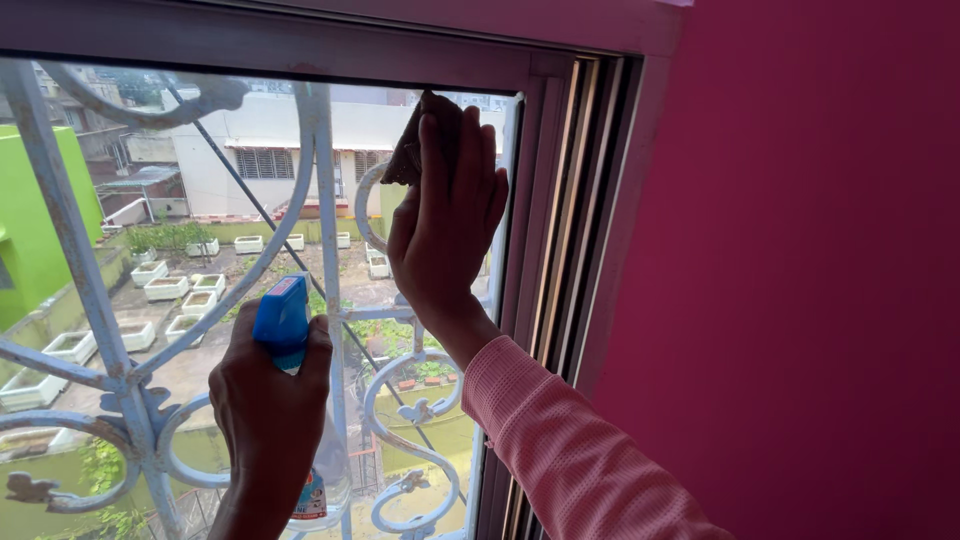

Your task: The person cleans the window by wiping the glass pane and frame with a cloth while holding a spray bottle.

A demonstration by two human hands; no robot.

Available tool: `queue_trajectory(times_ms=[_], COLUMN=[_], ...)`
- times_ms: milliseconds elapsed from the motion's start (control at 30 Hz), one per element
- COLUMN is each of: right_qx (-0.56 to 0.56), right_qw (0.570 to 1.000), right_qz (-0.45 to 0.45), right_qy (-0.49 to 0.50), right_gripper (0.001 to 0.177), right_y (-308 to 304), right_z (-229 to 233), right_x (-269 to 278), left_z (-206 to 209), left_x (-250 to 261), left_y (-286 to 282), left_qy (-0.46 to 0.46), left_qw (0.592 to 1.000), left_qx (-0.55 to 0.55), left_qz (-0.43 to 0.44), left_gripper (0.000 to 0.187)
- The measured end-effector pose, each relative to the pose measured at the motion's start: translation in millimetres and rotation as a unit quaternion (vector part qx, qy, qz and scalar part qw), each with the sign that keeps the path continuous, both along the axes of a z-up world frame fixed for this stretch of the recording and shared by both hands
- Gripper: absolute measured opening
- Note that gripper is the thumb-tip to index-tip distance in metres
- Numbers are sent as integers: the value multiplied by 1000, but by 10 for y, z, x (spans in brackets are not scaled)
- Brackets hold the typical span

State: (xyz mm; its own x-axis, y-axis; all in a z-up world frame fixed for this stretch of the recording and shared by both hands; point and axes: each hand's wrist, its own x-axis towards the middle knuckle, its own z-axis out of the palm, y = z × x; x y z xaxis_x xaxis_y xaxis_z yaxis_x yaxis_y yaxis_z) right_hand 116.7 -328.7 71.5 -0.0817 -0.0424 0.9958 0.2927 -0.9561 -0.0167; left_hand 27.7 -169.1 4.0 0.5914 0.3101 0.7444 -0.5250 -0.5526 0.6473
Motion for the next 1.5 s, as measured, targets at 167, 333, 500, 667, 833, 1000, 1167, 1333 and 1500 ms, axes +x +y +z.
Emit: queue_trajectory(times_ms=[167,333,500,667,833,1000,1167,1333,1500], right_qx=[11,6,13,6,-25,-45,-65,-111,-127], right_qw=[1000,1000,999,999,998,997,995,989,987], right_qz=[11,22,30,47,59,61,78,94,94], right_qy=[-18,-20,-16,-6,-1,-11,4,2,19], right_gripper=[62,67,69,68,67,65,68,69,73], right_y=[346,833,1354,1854,2325,2709,2989,3103,3166], right_z=[98,181,245,239,229,236,233,187,86], right_x=[64,75,45,50,85,95,71,122,148], left_z=[54,116,182,221,314,293,263,257,218], left_x=[29,8,30,51,49,50,69,14,-101], left_y=[286,662,1121,1513,1862,2154,2379,2485,2540], left_qy=[0,10,0,-3,15,-28,28,46,39], left_qw=[1000,1000,1000,1000,999,998,997,995,997], left_qx=[-7,-2,-4,2,10,28,32,32,12], left_qz=[4,20,17,31,38,46,65,78,66], left_gripper=[31,31,31,32,34,40,38,36,36])
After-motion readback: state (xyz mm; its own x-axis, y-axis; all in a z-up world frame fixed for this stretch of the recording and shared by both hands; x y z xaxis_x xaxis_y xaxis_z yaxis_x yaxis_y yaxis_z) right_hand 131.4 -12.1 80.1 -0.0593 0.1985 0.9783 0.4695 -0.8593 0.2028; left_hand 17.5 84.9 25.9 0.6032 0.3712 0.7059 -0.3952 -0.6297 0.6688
